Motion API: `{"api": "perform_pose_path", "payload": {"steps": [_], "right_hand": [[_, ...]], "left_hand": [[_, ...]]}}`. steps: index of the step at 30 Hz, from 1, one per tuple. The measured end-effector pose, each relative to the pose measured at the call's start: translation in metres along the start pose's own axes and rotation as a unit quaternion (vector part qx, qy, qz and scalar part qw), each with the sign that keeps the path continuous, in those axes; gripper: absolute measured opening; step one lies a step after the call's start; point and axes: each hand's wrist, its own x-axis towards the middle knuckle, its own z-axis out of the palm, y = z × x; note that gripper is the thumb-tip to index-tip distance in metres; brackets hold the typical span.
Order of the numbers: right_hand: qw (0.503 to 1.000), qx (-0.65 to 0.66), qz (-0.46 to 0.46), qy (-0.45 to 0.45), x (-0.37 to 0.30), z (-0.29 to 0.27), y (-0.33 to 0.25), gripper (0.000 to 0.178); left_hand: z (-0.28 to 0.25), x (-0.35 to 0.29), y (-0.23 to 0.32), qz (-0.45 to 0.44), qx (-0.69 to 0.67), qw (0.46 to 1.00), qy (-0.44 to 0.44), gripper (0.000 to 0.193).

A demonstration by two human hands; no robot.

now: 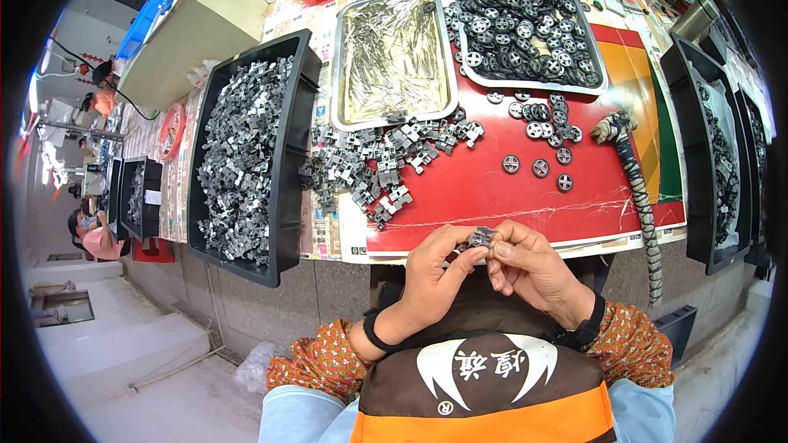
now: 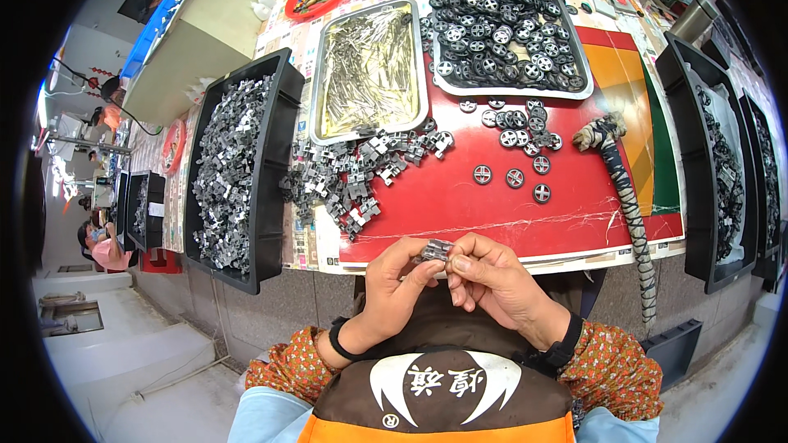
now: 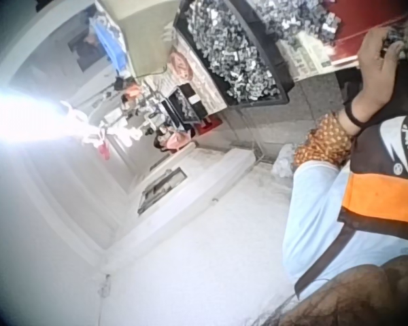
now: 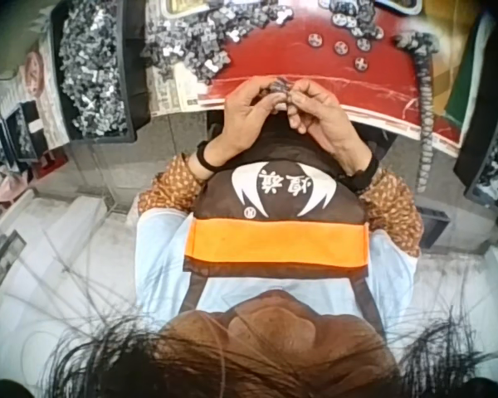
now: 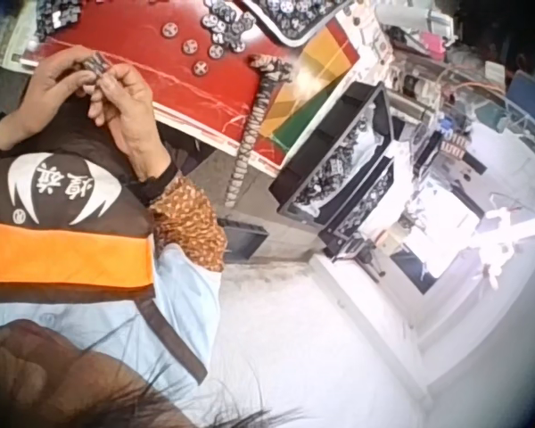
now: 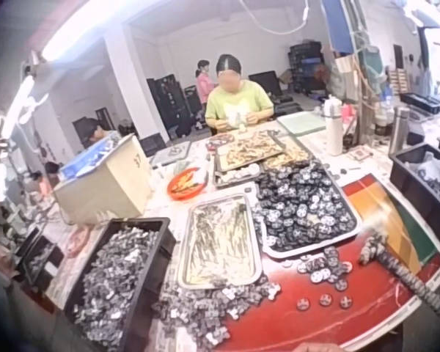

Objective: The recorder is assembling small plastic and metal buckle components at a workshop table.

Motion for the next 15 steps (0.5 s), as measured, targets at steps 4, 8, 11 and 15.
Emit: {"api": "perform_pose_path", "payload": {"steps": [4,8,11,15], "right_hand": [[0.999,0.019,0.002,-0.041,0.0008,-0.0055,0.0022,0.015],[0.999,-0.004,0.004,-0.042,-0.0003,-0.0044,-0.0003,0.015],[1.000,-0.019,0.006,-0.022,-0.0011,-0.0069,0.0023,0.015],[1.000,-0.009,0.001,-0.004,-0.0021,-0.0046,0.0046,0.015]], "left_hand": [[-0.0023,0.0001,0.0024,0.027,0.033,0.999,-0.004,0.021],[-0.0061,-0.0001,0.0034,0.076,0.091,0.993,-0.021,0.021],[-0.0052,0.0002,0.0032,0.102,0.125,0.987,-0.028,0.021],[-0.0032,0.0018,0.0009,0.142,0.176,0.974,-0.019,0.025]]}}
